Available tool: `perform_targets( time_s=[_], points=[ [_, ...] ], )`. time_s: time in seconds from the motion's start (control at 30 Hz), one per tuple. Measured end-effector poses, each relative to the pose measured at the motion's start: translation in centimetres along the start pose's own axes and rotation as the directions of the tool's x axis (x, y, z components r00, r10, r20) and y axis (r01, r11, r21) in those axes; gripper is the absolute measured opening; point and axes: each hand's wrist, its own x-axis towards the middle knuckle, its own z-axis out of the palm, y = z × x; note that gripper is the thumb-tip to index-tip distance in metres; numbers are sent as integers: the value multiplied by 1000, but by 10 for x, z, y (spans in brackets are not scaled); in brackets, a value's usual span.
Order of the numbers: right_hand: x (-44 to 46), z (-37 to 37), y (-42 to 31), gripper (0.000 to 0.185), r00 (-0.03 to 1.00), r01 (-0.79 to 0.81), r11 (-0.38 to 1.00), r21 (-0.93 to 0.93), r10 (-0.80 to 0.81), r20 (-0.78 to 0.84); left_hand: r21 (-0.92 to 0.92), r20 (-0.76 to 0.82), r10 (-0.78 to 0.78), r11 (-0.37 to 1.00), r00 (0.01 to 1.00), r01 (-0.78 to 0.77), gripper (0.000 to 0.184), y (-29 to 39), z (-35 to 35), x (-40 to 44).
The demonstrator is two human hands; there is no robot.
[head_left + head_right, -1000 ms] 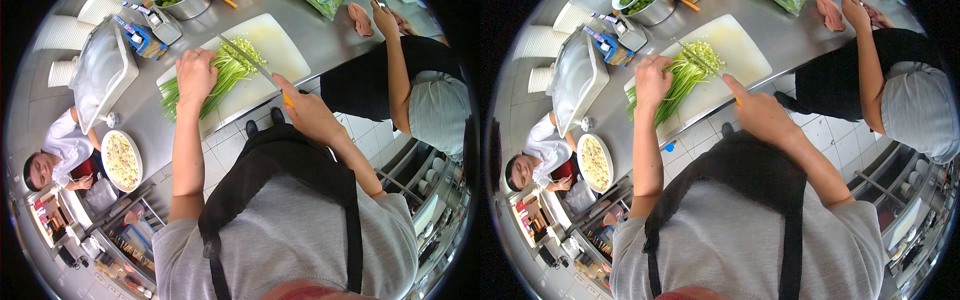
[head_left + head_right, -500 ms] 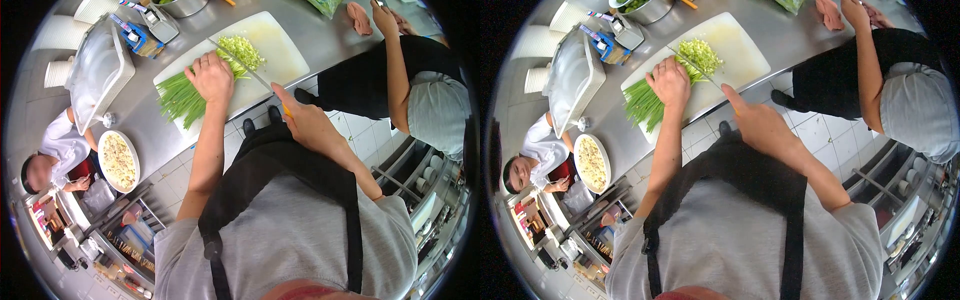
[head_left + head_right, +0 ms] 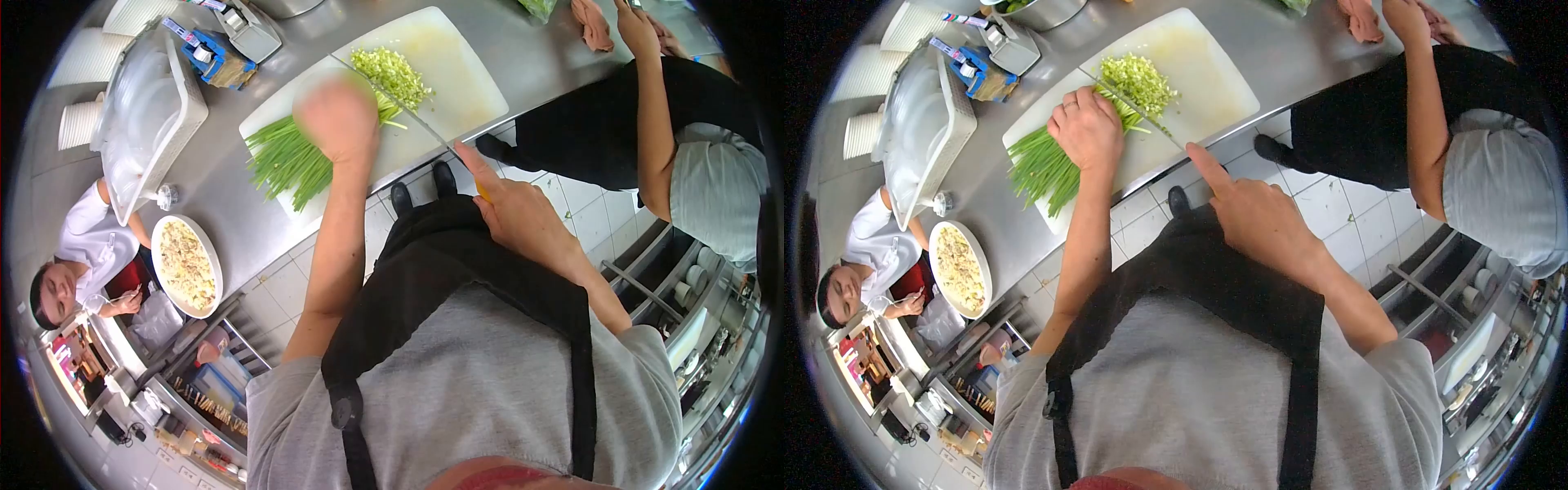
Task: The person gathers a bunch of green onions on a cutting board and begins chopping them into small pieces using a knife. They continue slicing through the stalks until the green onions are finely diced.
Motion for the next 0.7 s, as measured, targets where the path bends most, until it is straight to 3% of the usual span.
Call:
perform_targets(
  time_s=[0.3, 0.37, 0.53, 0.7],
  points=[
    [12, -1, 5, 70, 991, -25, 999, 25, 21, 132, -1, 54, -62, 998, 997, 63, 17, 2, -2, 0],
    [27, 7, 11, 67, 998, 38, 986, 164, -47, 51, 15, 19, -50, 999, 999, 50, 17, 1, 1, 1],
    [69, 38, 23, 58, 997, 76, 986, 151, -71, -34, 34, 48, -70, 997, 996, 69, 17, 2, 0, 1],
    [44, 12, 5, 60, 996, 80, 994, 79, -77, -40, 47, 86, -95, 995, 992, 91, 17, 2, -2, 4]
  ],
)
